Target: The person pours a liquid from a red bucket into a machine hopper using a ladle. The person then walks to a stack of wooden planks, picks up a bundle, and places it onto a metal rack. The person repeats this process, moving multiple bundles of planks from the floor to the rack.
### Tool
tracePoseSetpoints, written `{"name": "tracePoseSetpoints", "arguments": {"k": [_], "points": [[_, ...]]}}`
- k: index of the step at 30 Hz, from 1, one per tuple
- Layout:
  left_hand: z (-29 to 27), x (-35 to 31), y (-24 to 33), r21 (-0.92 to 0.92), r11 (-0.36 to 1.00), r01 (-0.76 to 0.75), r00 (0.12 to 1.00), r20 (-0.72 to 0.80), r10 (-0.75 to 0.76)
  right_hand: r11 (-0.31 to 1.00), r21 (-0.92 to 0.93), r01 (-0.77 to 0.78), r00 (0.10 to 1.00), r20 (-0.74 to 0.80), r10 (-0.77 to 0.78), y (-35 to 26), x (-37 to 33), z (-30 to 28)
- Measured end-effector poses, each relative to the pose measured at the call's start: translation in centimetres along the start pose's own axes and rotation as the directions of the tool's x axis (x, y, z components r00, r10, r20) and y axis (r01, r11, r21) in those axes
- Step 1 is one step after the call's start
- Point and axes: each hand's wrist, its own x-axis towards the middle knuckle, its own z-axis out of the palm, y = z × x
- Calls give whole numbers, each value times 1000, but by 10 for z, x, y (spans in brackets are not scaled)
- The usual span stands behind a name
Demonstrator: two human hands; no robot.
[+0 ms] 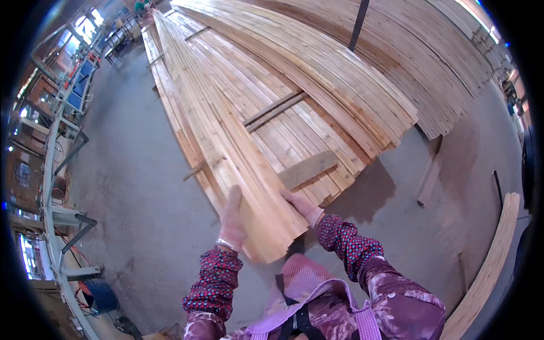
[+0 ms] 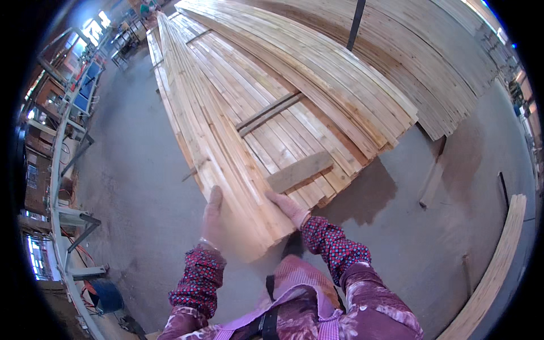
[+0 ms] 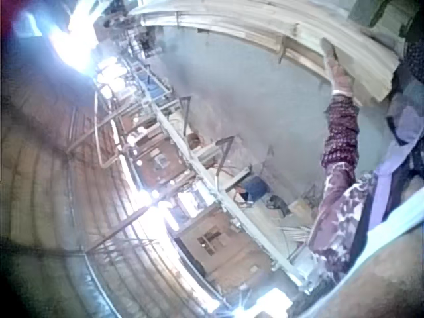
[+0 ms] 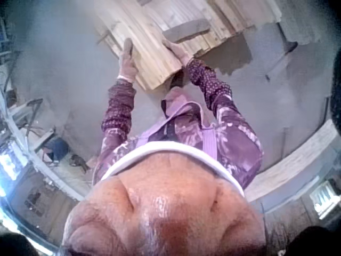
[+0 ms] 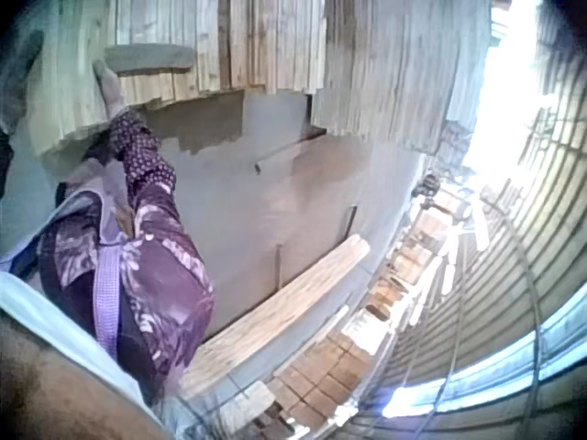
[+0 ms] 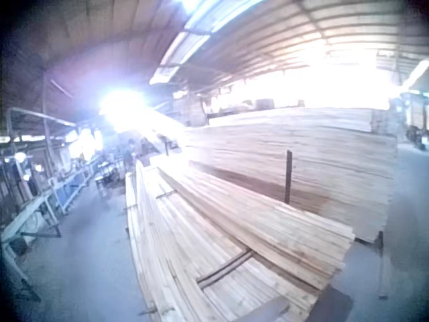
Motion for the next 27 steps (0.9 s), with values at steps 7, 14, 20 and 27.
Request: {"name": "tracePoseSetpoints", "arguments": {"k": [7, 14, 20, 27], "points": [[14, 1, -3, -26, 993, 111, 989, 106, -108, 998, -60, -26, 996, -83, 21, -5, -14, 3], [17, 29, -37, -80, 986, 149, 989, 19, -148, 948, -316, -48, 966, -255, -37, -18, -20, -19], [27, 47, -75, 21, 997, 72, 997, 5, -72, 997, -69, -35, 955, -295, 13, -11, -36, -10], [74, 90, -134, 349, 935, 60, 997, -58, -43, 981, -193, 9, 959, -277, -63, -10, -4, -119]]}}
